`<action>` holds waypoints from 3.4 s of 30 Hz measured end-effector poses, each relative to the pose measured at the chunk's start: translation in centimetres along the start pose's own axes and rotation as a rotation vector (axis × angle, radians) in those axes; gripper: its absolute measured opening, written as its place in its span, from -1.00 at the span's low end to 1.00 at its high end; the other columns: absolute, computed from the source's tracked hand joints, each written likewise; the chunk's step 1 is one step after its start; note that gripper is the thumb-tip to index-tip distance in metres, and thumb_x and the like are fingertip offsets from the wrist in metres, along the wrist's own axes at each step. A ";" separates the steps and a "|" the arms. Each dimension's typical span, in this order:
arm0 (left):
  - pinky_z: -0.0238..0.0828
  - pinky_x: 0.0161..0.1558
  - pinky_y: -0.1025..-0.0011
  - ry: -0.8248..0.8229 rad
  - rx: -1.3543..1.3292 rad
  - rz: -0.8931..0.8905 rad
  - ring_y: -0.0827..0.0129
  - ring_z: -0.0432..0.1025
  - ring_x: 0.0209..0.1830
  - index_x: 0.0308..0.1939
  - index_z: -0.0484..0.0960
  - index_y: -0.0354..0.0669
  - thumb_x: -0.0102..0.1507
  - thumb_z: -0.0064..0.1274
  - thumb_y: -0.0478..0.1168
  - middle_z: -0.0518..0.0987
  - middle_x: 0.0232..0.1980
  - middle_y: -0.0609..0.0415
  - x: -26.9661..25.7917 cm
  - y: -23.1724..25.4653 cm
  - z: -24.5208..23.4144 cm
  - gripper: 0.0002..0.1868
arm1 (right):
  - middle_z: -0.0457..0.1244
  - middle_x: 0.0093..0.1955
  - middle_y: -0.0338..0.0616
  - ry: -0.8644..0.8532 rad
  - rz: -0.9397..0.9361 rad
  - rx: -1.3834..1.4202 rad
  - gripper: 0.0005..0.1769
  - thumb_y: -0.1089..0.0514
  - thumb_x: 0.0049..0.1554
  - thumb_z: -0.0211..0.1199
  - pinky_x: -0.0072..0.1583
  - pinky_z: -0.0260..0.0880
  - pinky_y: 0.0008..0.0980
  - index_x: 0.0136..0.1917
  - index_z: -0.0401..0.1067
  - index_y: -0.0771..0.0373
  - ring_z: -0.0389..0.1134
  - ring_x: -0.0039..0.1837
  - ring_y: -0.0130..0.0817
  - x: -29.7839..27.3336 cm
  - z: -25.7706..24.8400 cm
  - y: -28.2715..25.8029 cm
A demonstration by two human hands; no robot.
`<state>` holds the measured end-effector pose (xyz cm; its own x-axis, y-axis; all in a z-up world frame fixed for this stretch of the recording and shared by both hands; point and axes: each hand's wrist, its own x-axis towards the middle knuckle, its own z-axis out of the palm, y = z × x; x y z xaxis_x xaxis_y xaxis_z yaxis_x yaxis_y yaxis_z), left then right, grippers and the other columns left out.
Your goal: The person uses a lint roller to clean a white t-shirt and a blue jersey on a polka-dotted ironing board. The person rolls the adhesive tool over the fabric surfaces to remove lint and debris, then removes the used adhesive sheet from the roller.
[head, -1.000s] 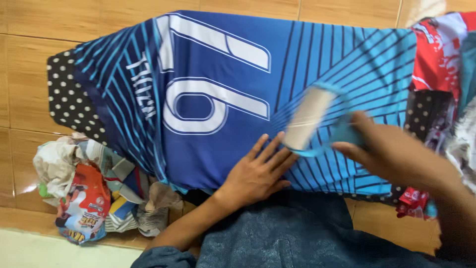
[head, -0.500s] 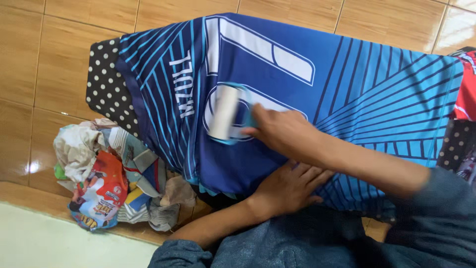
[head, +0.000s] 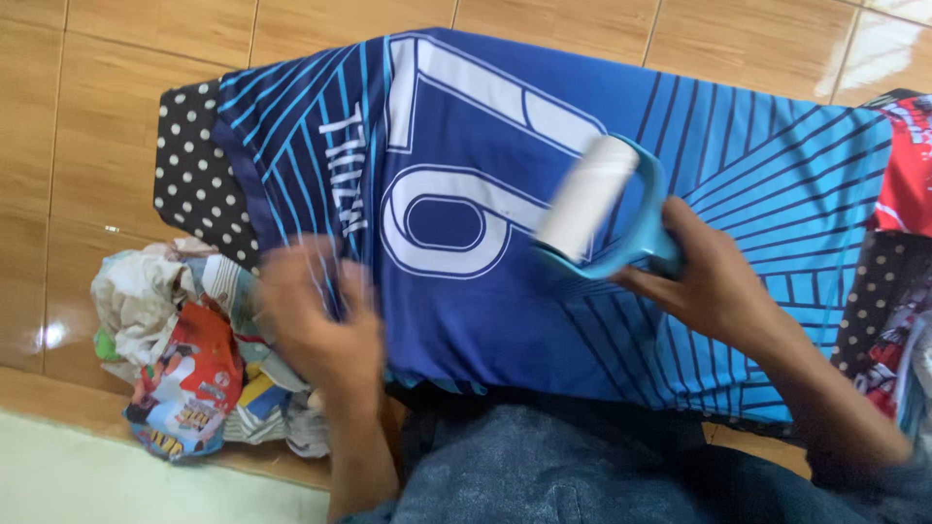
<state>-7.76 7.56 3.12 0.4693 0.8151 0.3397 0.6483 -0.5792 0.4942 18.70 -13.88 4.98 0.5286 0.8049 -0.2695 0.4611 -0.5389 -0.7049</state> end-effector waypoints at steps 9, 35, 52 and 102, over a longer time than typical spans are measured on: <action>0.25 0.19 -0.03 -0.023 0.108 -0.251 -0.07 0.38 0.13 0.03 0.54 -0.25 0.42 0.16 -0.13 0.55 0.02 -0.13 1.1 -7.5 1.4 -0.73 | 0.31 -0.23 0.17 0.155 0.123 -0.208 -0.65 0.20 0.06 0.38 -0.14 0.35 -0.03 0.07 0.37 0.34 0.39 -0.13 0.19 -3.8 2.1 3.5; -0.68 0.48 -0.47 -0.541 0.229 0.179 -0.44 -0.48 0.66 0.70 -0.03 -0.12 0.50 -0.40 0.34 -0.26 0.72 -0.30 13.1 -4.7 5.8 -0.15 | 0.20 0.57 0.10 0.469 -0.140 -0.257 -0.77 0.19 0.19 0.38 0.60 0.11 0.01 0.00 0.44 0.39 0.09 0.66 0.18 0.2 -1.8 8.0; -0.67 0.44 -0.53 -0.518 0.318 0.044 -0.47 -0.52 0.63 0.70 -0.06 -0.05 0.44 -0.34 0.36 -0.30 0.72 -0.23 10.1 -4.3 6.1 -0.10 | 0.22 0.54 0.04 0.428 -0.084 -0.279 -0.79 0.19 0.12 0.39 0.62 -0.10 0.29 -0.08 0.45 0.36 0.09 0.66 0.14 -2.2 -1.2 9.8; -0.60 0.48 -0.43 -0.590 0.235 0.324 -0.26 -0.42 0.68 0.66 -0.02 -0.03 0.38 -0.25 0.33 -0.21 0.71 -0.17 -1.1 3.0 6.6 -0.11 | 0.37 -0.13 -0.20 -0.020 -0.016 -0.487 -0.67 0.08 0.00 0.42 -0.22 0.41 -0.17 -0.05 0.32 0.11 0.44 -0.18 -0.11 -3.2 -0.3 5.0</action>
<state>-2.33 4.87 -1.05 0.8632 0.4981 -0.0822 0.5026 -0.8325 0.2332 19.51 -19.21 2.48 0.5072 0.8159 -0.2774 0.7515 -0.5763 -0.3211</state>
